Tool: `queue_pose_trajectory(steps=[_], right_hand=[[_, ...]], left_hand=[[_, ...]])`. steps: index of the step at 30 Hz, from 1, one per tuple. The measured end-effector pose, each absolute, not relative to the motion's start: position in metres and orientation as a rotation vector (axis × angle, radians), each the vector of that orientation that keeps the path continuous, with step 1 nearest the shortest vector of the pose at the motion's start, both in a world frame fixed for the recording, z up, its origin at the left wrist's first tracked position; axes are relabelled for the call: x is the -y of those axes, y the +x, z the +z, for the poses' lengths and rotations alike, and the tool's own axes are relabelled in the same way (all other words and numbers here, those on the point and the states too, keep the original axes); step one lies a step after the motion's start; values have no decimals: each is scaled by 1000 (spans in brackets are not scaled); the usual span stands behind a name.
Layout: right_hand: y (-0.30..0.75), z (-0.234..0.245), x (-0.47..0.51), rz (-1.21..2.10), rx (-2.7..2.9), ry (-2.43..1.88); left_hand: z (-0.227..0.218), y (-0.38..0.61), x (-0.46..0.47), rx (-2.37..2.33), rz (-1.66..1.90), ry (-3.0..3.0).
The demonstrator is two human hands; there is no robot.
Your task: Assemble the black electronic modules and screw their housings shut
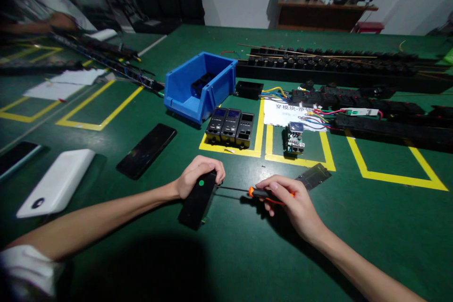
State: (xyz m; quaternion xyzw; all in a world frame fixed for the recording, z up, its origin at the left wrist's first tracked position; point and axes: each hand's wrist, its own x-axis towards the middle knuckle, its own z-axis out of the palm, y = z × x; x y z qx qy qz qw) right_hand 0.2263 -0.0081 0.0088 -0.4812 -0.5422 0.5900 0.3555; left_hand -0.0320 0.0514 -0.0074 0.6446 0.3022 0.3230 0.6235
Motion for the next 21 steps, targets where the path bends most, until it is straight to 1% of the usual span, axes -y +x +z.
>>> queue_pose_trajectory(steps=[2, 4, 7, 12, 17, 21], right_hand=[[225, 9, 7, 1672, 1403, -1312], [226, 10, 6, 1639, 1543, -1379], [230, 11, 5, 1388, 1789, -1379], [235, 12, 5, 954, 2081, -1156], [238, 6, 4, 672, 2206, -885], [238, -1, 4, 447, 2239, -809]], left_hand=[[-8, -32, -51, -694, 751, 1472], [-8, -33, -51, -694, 755, 1464], [-7, -33, -51, -699, 751, 1468], [-7, -33, -51, -706, 752, 1475], [-7, -33, -51, -708, 761, 1476], [-7, -34, -50, -711, 757, 1479]])
